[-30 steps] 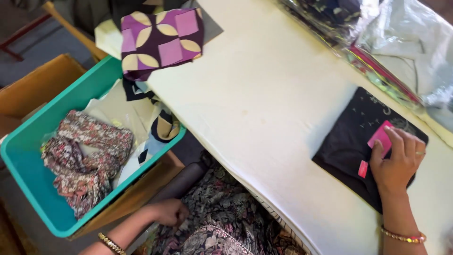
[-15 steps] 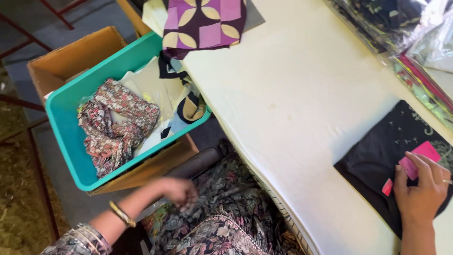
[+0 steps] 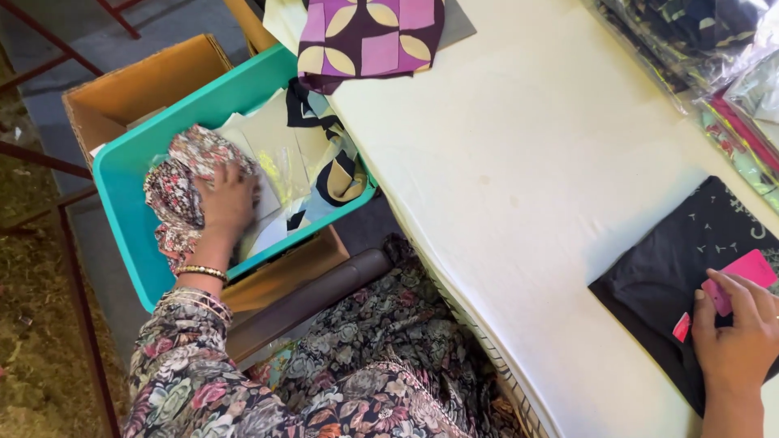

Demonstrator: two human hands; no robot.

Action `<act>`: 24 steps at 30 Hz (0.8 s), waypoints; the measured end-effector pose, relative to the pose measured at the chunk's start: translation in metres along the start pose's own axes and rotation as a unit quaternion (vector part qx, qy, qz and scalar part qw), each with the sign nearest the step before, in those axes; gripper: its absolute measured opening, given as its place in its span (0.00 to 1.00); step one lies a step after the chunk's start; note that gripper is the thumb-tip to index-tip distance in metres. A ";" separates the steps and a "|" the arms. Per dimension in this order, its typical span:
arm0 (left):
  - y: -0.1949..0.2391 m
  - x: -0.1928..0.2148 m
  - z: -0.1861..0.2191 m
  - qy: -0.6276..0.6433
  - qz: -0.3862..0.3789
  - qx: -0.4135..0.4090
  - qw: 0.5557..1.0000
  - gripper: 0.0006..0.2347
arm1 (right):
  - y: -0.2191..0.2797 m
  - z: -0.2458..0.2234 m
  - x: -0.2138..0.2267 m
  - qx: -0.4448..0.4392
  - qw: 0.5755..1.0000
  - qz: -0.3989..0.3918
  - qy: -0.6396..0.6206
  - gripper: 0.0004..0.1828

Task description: The person folds a black t-shirt on a white table, smoothing the fabric and aligning the edges. They then place the folded shirt into a clear plastic bag, seal it, and set it aside.

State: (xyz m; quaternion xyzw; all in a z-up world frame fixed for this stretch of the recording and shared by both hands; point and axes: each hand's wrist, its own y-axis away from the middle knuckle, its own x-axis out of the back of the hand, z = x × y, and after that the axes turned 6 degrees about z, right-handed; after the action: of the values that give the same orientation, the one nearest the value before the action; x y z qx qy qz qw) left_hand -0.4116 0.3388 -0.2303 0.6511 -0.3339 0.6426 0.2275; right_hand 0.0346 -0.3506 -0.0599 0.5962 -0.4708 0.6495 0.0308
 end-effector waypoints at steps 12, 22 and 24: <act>-0.055 0.009 0.066 -0.010 -0.110 0.191 0.975 0.28 | 0.004 0.002 -0.001 -0.044 0.997 -0.019 -0.060 0.08; -0.055 0.082 -0.039 0.401 0.179 0.181 0.880 0.06 | 0.009 0.011 -0.007 -0.055 0.994 -0.029 -0.088 0.07; -0.050 0.110 -0.049 0.581 0.207 0.170 0.769 0.03 | 0.010 0.013 -0.010 -0.064 0.990 -0.030 -0.119 0.08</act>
State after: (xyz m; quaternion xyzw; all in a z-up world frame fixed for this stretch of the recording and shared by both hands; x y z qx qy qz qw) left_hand -0.4141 0.3918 -0.1110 0.0969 -0.1507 0.9758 0.1250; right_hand 0.0413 -0.3594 -0.0757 0.6795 -0.4938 0.5416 0.0321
